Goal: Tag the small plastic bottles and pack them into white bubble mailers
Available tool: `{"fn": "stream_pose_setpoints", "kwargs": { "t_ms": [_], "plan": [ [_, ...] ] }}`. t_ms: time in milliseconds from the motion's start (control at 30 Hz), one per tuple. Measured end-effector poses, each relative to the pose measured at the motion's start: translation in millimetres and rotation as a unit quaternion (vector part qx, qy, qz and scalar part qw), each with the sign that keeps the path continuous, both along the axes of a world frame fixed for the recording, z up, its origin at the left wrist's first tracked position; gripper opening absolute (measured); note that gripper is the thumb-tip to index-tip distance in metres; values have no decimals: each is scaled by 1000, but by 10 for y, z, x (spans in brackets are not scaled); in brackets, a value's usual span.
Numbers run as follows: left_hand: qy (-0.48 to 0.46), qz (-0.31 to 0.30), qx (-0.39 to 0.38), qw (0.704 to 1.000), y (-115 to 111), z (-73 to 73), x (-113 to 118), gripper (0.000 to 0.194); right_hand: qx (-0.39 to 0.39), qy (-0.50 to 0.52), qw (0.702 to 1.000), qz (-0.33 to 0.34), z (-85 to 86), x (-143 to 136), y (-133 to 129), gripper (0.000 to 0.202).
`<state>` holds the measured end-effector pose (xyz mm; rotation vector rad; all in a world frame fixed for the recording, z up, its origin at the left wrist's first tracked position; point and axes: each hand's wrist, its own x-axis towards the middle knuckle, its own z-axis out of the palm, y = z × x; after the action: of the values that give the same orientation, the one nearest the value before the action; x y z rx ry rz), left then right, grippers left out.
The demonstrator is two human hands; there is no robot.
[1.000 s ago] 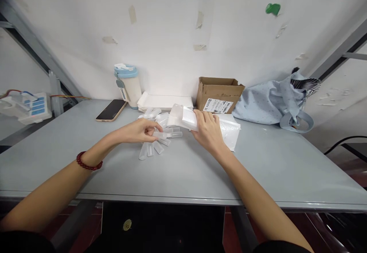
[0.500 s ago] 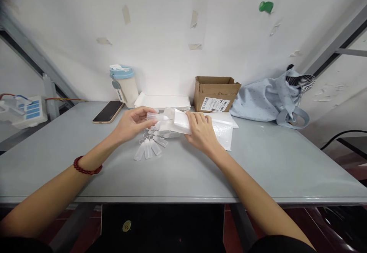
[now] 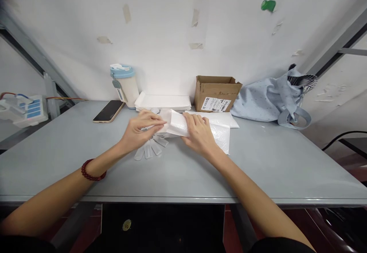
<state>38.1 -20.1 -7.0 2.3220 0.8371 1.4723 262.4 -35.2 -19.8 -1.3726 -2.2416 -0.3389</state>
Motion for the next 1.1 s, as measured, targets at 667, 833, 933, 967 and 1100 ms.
{"fn": "stream_pose_setpoints", "kwargs": {
  "t_ms": [667, 833, 933, 967, 1100],
  "plan": [
    [346, 110, -277, 890, 158, 286, -395, 41, 31, 86, 991, -98, 102, 217, 95, 56],
    [347, 83, -299, 885, 179, 259, -394, 36, 28, 83, 991, -100, 102, 216, 92, 56],
    [324, 70, -314, 890, 175, 258, -375, 29, 32, 84, 991, -94, 96, 218, 92, 56],
    [318, 67, -314, 892, 172, 261, -370, 28, 31, 83, 992, -93, 94, 217, 92, 56],
    [292, 81, -281, 911, 170, 270, -361, 26, 28, 79, 992, -90, 92, 207, 92, 55]
  ]
}}
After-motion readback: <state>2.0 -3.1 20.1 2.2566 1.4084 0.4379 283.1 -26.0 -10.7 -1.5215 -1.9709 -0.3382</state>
